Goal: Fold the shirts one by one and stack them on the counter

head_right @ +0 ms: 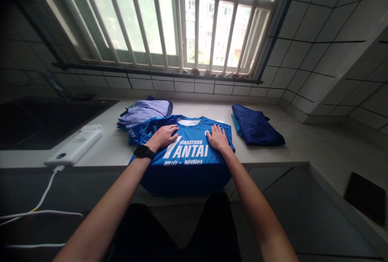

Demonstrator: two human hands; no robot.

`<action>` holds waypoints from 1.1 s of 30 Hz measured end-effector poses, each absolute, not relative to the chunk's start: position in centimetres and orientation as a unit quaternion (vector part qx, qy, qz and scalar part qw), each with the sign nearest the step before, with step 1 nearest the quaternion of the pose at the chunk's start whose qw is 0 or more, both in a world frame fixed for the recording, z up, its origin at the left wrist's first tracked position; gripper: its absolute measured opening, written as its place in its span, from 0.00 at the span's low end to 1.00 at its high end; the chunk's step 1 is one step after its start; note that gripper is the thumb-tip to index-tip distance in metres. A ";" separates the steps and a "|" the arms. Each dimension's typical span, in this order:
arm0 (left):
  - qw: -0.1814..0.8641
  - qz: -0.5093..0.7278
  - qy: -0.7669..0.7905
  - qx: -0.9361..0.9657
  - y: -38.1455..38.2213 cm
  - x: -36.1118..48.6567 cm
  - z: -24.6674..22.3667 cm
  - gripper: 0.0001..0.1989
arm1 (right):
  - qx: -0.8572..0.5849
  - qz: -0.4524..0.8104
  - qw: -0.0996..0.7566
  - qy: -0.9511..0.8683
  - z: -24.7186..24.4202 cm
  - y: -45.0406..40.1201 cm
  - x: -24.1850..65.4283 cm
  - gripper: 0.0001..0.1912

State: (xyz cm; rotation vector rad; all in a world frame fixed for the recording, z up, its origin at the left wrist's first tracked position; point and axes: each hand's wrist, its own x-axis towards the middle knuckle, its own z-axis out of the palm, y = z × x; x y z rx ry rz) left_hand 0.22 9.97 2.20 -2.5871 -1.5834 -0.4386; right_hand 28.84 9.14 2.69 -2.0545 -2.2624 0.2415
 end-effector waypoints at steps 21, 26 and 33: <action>0.021 -0.157 -0.518 -0.841 10.1 0.2 2.0 0.24 | -0.704 0.041 -0.030 -0.709 4.7 5.2 29.6 0.36; 0.012 -0.157 -0.523 -0.838 9.9 0.2 1.8 0.23 | -0.649 0.060 -0.006 -0.758 3.8 7.3 27.2 0.37; 0.036 -0.061 -0.535 -0.842 9.4 1.0 3.0 0.28 | -0.651 0.053 0.000 -0.757 2.8 9.2 27.9 0.37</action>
